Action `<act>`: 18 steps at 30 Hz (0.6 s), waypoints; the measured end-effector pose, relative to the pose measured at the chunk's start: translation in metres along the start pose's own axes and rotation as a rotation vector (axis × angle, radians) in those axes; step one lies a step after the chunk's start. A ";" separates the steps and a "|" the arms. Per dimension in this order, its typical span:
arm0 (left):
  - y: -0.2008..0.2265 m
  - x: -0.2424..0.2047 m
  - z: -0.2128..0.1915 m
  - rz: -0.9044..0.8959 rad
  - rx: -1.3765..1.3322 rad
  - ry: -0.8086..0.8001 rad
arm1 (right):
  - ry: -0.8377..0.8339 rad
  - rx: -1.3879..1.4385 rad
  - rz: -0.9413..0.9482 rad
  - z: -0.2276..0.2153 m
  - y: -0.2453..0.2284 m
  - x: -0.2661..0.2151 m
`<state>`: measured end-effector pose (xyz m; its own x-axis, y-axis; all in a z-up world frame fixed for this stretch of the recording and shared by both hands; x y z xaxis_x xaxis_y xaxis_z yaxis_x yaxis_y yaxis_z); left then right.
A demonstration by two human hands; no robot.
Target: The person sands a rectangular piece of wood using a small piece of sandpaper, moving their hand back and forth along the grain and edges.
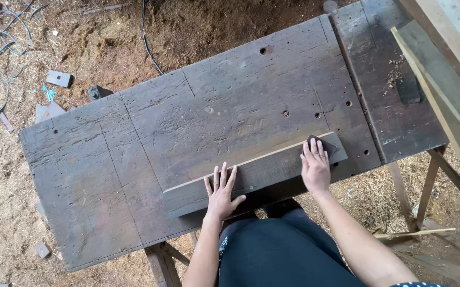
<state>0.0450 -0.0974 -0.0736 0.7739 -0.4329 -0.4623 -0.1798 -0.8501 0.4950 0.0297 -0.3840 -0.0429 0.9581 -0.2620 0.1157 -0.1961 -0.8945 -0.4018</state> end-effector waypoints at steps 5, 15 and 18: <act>-0.002 0.000 0.004 -0.006 0.036 0.015 | -0.109 0.193 -0.545 0.011 -0.104 -0.040; 0.001 0.000 0.000 -0.007 0.055 0.030 | 0.019 0.113 -0.271 0.006 -0.041 -0.012; 0.001 0.000 0.004 -0.031 0.069 0.006 | -0.215 0.228 -0.448 0.017 -0.086 -0.032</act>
Point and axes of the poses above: each hand's wrist, its own x-axis towards the middle knuckle, its own z-axis out of the palm, y = z × x, the point moved 10 cm from there along x, towards the middle knuckle, and after that the axes turned 2 degrees about -y, right-handed, at the moved point
